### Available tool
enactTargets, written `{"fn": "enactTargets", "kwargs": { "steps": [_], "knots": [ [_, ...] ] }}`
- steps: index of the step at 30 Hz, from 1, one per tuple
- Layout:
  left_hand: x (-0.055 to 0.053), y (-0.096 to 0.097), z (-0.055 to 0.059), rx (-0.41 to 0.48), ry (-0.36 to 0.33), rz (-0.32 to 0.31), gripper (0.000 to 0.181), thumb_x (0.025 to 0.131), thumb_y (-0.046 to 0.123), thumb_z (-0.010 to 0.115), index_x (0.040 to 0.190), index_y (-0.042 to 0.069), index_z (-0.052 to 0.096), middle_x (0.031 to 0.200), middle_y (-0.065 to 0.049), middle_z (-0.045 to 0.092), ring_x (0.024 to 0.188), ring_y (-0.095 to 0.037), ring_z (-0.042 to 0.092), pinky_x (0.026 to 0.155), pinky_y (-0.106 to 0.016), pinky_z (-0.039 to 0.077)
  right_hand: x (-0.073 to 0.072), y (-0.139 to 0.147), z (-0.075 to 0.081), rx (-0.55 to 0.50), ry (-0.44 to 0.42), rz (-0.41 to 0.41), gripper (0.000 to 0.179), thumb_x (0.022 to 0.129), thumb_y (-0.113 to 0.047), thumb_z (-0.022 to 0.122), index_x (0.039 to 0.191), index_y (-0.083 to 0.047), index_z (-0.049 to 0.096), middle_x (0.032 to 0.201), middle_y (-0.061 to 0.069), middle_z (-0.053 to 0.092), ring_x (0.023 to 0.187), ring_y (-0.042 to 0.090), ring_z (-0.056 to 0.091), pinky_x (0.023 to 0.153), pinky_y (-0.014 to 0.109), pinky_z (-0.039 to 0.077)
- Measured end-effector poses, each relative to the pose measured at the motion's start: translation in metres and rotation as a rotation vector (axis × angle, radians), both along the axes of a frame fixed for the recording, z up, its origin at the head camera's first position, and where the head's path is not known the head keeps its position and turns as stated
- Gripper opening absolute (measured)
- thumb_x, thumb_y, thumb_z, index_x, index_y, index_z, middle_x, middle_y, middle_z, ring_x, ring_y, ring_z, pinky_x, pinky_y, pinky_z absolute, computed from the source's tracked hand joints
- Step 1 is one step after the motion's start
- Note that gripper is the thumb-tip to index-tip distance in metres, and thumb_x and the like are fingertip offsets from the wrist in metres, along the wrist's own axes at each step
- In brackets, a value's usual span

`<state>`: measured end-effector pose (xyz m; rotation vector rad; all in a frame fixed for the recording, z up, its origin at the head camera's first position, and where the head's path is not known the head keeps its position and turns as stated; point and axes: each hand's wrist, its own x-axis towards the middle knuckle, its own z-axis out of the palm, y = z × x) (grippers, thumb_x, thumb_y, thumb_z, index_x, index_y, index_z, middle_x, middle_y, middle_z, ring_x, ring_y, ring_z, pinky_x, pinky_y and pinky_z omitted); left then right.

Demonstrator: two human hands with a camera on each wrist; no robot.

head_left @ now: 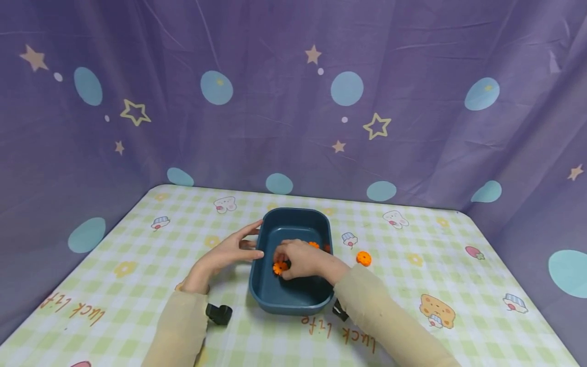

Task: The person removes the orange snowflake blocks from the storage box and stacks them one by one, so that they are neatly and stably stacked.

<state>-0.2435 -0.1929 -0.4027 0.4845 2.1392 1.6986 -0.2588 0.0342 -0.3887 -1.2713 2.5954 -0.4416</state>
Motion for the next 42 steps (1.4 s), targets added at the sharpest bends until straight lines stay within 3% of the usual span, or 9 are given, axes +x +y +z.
{"fn": "enactTargets", "kwargs": {
  "steps": [17,25,32,42],
  "knots": [
    [-0.002,-0.001,-0.002,-0.007,0.007,0.002,0.081,0.083,0.021,0.067,0.146,0.03,0.017,0.144,-0.009,0.025,0.121,-0.033,0.043,0.084,-0.039,0.05,0.005,0.033,0.015,-0.1,0.091,-0.015,0.026,0.074,-0.019,0.069,0.1,-0.015,0.067,0.094,-0.004,0.054,0.08,0.008,0.053,0.073,0.019,0.047],
    [-0.002,-0.001,-0.003,-0.023,0.016,0.004,0.08,0.084,0.022,0.067,0.146,0.031,0.017,0.144,-0.008,0.024,0.123,-0.033,0.041,0.085,-0.039,0.049,-0.004,0.057,0.026,-0.147,0.135,-0.054,0.025,0.074,-0.017,0.068,0.098,-0.015,0.066,0.093,-0.003,0.052,0.08,0.011,0.054,0.072,0.022,0.048],
    [-0.003,-0.002,-0.002,-0.019,0.018,0.001,0.08,0.084,0.021,0.067,0.146,0.03,0.017,0.144,-0.008,0.025,0.122,-0.034,0.041,0.084,-0.039,0.049,-0.007,0.075,0.034,-0.163,0.113,-0.095,0.026,0.075,-0.015,0.066,0.101,-0.013,0.066,0.096,-0.002,0.054,0.085,0.016,0.056,0.074,0.026,0.048],
    [-0.003,-0.001,-0.002,-0.02,0.007,0.003,0.08,0.084,0.021,0.067,0.146,0.031,0.017,0.144,-0.008,0.024,0.124,-0.034,0.04,0.085,-0.039,0.049,-0.013,0.1,0.034,-0.221,0.147,-0.126,0.028,0.075,-0.014,0.066,0.102,-0.009,0.067,0.096,-0.002,0.055,0.084,0.013,0.057,0.076,0.031,0.051]
  ]
}}
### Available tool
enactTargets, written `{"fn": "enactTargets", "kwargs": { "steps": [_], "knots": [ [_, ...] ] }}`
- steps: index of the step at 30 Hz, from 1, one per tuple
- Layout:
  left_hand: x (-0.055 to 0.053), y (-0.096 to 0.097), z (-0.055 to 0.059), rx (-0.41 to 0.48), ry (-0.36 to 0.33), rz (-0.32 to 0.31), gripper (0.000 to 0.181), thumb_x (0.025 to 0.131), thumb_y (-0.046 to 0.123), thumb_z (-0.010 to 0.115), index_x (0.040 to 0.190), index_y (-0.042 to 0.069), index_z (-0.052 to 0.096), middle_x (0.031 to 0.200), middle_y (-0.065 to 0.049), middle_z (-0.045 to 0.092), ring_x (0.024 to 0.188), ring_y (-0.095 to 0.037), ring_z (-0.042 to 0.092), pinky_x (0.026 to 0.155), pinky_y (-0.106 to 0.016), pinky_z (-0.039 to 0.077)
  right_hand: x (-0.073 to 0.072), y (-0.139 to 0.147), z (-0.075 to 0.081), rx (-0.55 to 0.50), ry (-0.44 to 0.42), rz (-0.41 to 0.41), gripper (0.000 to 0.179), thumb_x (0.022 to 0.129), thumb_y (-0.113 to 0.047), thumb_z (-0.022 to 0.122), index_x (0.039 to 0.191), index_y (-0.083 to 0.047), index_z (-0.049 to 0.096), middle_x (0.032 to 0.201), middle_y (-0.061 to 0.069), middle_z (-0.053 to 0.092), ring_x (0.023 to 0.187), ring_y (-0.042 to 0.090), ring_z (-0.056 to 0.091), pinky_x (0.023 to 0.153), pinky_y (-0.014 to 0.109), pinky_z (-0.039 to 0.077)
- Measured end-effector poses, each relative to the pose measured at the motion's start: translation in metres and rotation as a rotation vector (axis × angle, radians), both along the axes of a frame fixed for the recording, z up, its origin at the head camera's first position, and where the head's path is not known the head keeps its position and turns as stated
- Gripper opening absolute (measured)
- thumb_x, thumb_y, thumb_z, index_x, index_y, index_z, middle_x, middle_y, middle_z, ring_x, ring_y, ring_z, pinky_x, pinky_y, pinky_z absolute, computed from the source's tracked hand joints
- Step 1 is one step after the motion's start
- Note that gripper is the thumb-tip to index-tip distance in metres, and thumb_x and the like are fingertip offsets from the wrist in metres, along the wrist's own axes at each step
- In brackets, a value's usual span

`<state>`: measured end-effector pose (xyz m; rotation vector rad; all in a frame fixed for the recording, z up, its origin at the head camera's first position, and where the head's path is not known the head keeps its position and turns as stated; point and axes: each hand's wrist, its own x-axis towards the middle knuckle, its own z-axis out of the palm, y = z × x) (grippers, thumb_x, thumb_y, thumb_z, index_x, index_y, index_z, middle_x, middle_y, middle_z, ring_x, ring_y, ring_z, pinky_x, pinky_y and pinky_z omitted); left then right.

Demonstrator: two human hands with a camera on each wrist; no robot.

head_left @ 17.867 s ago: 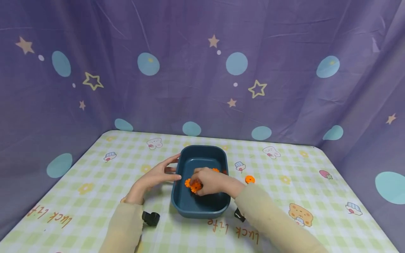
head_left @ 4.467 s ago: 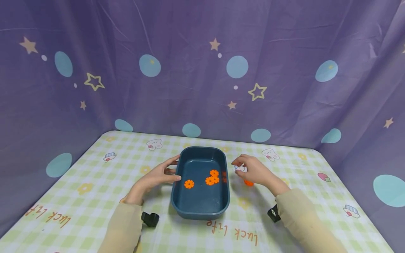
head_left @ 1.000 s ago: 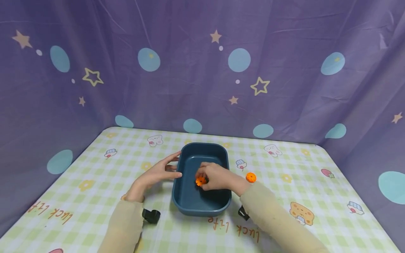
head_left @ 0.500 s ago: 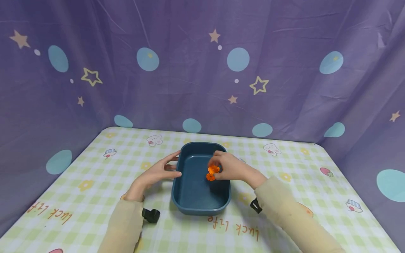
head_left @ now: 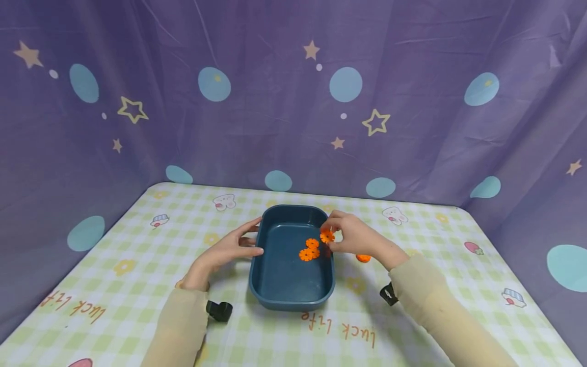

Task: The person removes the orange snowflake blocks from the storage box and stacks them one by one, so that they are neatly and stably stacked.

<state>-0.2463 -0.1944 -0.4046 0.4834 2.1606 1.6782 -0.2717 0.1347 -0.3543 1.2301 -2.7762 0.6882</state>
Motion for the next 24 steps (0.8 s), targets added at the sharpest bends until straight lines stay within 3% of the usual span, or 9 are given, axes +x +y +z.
{"fn": "enactTargets", "kwargs": {
  "steps": [15,24],
  "knots": [
    [0.001,0.0,0.001,0.0,0.008,-0.008,0.081,0.084,0.022,0.067,0.146,0.03,0.016,0.144,-0.009,0.023,0.123,-0.034,0.041,0.085,-0.039,0.049,-0.001,0.04,-0.01,0.027,0.038,-0.076,0.028,0.072,-0.013,0.069,0.099,-0.009,0.067,0.094,-0.002,0.057,0.08,0.012,0.056,0.072,0.028,0.048],
    [0.0,0.001,0.001,0.01,0.019,-0.019,0.081,0.084,0.02,0.066,0.147,0.026,0.015,0.144,-0.013,0.023,0.123,-0.036,0.04,0.084,-0.039,0.049,0.0,0.057,-0.02,0.036,-0.006,-0.119,0.024,0.071,-0.012,0.069,0.095,-0.011,0.068,0.092,-0.002,0.057,0.081,0.015,0.057,0.074,0.03,0.05]
  ]
}}
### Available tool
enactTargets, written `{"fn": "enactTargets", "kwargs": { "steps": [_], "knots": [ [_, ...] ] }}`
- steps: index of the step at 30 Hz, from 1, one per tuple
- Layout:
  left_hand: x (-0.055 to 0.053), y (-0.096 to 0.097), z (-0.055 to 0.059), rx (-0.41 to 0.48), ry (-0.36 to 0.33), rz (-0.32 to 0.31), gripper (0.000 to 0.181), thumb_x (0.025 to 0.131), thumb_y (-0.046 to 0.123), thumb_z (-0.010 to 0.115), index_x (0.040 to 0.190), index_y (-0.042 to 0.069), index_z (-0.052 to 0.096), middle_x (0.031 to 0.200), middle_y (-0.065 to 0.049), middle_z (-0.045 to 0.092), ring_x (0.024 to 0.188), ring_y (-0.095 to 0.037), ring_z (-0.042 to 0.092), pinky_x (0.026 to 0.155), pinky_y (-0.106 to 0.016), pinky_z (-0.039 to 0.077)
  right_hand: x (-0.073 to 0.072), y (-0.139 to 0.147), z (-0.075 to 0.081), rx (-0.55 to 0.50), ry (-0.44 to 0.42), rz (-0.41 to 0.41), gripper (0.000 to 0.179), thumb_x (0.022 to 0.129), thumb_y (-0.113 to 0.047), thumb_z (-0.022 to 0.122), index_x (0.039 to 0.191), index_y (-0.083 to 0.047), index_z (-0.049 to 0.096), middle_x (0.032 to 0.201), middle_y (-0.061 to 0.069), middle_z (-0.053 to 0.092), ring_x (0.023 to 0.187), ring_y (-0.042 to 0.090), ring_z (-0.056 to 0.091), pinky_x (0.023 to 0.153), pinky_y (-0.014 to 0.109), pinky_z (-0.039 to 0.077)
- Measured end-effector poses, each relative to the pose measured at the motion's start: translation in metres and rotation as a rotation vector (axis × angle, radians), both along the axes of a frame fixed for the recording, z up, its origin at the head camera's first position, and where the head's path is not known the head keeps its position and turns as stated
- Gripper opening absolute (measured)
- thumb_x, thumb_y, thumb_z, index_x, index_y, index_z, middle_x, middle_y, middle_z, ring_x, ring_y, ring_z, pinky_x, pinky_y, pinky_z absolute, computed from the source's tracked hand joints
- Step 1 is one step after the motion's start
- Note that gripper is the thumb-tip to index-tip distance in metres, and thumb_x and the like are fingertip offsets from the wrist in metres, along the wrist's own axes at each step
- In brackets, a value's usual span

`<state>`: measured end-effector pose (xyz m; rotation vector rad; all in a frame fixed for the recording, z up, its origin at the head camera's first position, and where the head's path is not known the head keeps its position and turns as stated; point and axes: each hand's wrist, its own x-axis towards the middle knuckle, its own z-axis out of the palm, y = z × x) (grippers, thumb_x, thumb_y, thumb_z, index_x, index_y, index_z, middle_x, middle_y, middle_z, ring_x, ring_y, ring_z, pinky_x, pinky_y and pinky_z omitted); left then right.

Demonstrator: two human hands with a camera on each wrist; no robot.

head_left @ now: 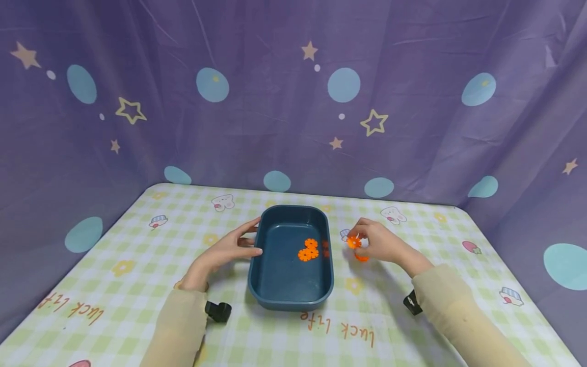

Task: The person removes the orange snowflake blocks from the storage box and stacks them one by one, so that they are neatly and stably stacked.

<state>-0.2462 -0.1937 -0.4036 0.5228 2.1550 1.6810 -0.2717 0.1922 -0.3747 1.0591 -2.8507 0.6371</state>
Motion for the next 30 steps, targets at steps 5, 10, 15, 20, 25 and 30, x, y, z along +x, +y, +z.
{"fn": "enactTargets", "kwargs": {
  "steps": [5,10,15,20,25,30],
  "knots": [
    [0.0,0.0,-0.001,0.001,0.002,-0.002,0.08,0.085,0.019,0.065,0.147,0.025,0.016,0.144,-0.015,0.023,0.123,-0.038,0.04,0.084,-0.039,0.05,-0.001,0.005,-0.007,0.022,-0.014,-0.008,0.024,0.073,-0.013,0.071,0.097,-0.009,0.069,0.091,-0.002,0.056,0.08,0.013,0.057,0.073,0.029,0.051],
    [0.0,0.0,-0.001,0.003,0.006,-0.004,0.079,0.085,0.018,0.065,0.147,0.025,0.016,0.144,-0.015,0.022,0.123,-0.039,0.04,0.084,-0.039,0.05,-0.001,0.01,-0.011,0.021,-0.013,-0.013,0.024,0.072,-0.013,0.071,0.095,-0.008,0.069,0.09,-0.002,0.056,0.078,0.013,0.056,0.072,0.03,0.05],
    [0.0,0.0,-0.001,-0.002,0.005,0.004,0.081,0.084,0.019,0.066,0.147,0.026,0.016,0.144,-0.014,0.023,0.122,-0.036,0.041,0.084,-0.039,0.05,0.0,0.015,-0.016,0.025,-0.01,-0.022,0.024,0.071,-0.014,0.073,0.094,-0.009,0.069,0.092,-0.001,0.056,0.079,0.012,0.056,0.073,0.029,0.05],
    [0.002,0.0,0.0,-0.001,-0.004,0.002,0.081,0.084,0.019,0.066,0.147,0.027,0.016,0.143,-0.012,0.024,0.123,-0.036,0.041,0.084,-0.039,0.05,0.002,0.019,-0.022,0.037,-0.021,-0.019,0.025,0.071,-0.015,0.074,0.095,-0.009,0.069,0.09,-0.002,0.057,0.078,0.012,0.055,0.073,0.029,0.049],
    [0.001,0.0,0.001,0.001,0.01,0.004,0.08,0.084,0.02,0.066,0.146,0.028,0.017,0.143,-0.011,0.025,0.122,-0.035,0.042,0.083,-0.039,0.05,0.002,0.02,-0.023,0.033,-0.003,-0.011,0.024,0.072,-0.016,0.074,0.095,-0.009,0.069,0.089,-0.003,0.057,0.076,0.013,0.054,0.071,0.027,0.048],
    [0.0,0.0,0.0,-0.015,0.01,0.012,0.08,0.084,0.02,0.066,0.146,0.029,0.017,0.143,-0.01,0.025,0.122,-0.035,0.042,0.083,-0.039,0.05,0.002,0.02,-0.024,0.041,-0.016,-0.012,0.023,0.072,-0.018,0.075,0.094,-0.011,0.07,0.091,-0.003,0.058,0.078,0.014,0.054,0.073,0.028,0.047]
  ]
}}
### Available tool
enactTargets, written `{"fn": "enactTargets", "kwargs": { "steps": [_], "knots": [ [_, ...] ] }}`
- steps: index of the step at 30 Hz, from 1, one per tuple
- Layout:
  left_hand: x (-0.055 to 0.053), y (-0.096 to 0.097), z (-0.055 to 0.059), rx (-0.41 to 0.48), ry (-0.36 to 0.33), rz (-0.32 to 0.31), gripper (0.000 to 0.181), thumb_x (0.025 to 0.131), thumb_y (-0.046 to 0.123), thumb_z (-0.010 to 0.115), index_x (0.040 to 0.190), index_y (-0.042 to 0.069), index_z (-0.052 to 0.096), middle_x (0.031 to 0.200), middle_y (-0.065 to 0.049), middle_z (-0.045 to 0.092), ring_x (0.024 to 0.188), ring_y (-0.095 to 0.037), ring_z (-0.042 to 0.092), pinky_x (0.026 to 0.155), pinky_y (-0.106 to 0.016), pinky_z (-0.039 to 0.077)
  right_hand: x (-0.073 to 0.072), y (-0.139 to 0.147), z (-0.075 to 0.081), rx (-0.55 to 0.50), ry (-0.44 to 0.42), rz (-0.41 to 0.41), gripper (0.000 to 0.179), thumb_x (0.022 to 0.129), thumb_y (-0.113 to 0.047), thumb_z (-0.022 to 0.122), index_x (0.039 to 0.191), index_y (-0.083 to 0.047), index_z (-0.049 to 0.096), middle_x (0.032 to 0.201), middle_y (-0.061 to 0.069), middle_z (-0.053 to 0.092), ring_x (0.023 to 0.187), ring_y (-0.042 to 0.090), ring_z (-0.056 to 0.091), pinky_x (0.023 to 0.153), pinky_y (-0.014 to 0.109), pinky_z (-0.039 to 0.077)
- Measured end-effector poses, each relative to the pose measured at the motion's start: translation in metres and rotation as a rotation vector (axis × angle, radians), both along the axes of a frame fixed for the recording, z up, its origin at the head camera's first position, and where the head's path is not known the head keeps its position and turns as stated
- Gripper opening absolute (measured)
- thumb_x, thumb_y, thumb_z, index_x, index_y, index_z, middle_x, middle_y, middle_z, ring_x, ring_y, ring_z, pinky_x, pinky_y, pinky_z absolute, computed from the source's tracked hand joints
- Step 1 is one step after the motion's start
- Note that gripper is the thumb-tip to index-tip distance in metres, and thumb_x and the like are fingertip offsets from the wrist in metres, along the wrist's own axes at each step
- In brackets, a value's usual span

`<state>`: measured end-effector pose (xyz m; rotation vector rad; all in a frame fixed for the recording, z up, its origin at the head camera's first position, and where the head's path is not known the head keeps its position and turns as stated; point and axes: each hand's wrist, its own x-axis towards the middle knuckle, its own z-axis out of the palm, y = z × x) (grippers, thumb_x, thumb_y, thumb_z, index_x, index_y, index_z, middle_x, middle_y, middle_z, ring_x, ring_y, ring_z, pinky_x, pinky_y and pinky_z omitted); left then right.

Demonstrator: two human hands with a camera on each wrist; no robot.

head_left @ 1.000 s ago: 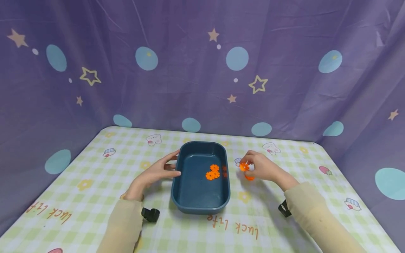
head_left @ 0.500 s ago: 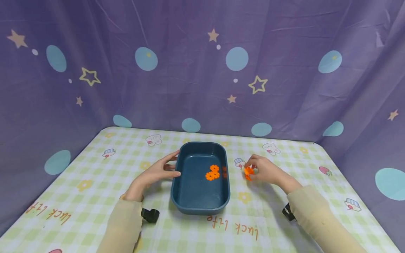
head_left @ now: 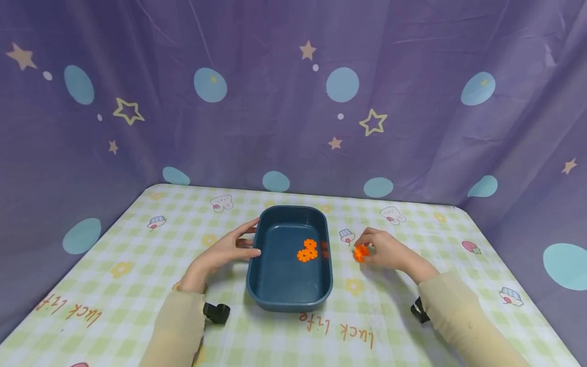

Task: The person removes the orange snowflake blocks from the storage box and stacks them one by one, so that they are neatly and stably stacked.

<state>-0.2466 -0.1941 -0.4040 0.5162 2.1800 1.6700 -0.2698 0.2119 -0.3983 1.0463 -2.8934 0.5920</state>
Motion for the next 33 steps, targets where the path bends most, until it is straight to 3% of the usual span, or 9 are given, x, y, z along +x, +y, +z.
{"fn": "enactTargets", "kwargs": {
  "steps": [8,16,23,33],
  "knots": [
    [0.003,0.001,0.0,0.006,-0.006,-0.007,0.081,0.084,0.021,0.066,0.147,0.025,0.016,0.144,-0.015,0.023,0.122,-0.037,0.041,0.083,-0.039,0.05,0.004,0.0,-0.001,0.019,-0.005,0.0,0.024,0.073,-0.016,0.074,0.095,-0.009,0.069,0.091,-0.002,0.059,0.077,0.015,0.055,0.071,0.027,0.046],
    [0.002,0.0,0.001,0.002,-0.014,0.005,0.081,0.083,0.021,0.067,0.146,0.028,0.017,0.143,-0.01,0.025,0.122,-0.034,0.043,0.083,-0.039,0.05,0.003,-0.001,0.003,0.017,0.019,0.006,0.026,0.074,-0.016,0.072,0.099,-0.008,0.069,0.094,-0.001,0.061,0.082,0.015,0.057,0.078,0.033,0.048],
    [0.002,0.0,0.001,0.005,-0.01,0.0,0.081,0.083,0.021,0.067,0.147,0.027,0.016,0.144,-0.012,0.024,0.122,-0.034,0.042,0.083,-0.039,0.05,0.0,-0.008,0.015,-0.005,0.016,0.037,0.026,0.077,-0.013,0.069,0.103,-0.007,0.067,0.098,0.004,0.062,0.086,0.021,0.059,0.076,0.034,0.049],
    [0.001,0.0,0.0,0.016,-0.011,-0.011,0.082,0.084,0.02,0.066,0.147,0.026,0.015,0.144,-0.012,0.023,0.123,-0.036,0.041,0.084,-0.039,0.049,-0.003,-0.047,0.036,-0.007,0.048,0.049,0.025,0.078,-0.013,0.066,0.103,-0.009,0.067,0.098,0.005,0.062,0.089,0.021,0.06,0.079,0.035,0.049]
  ]
}}
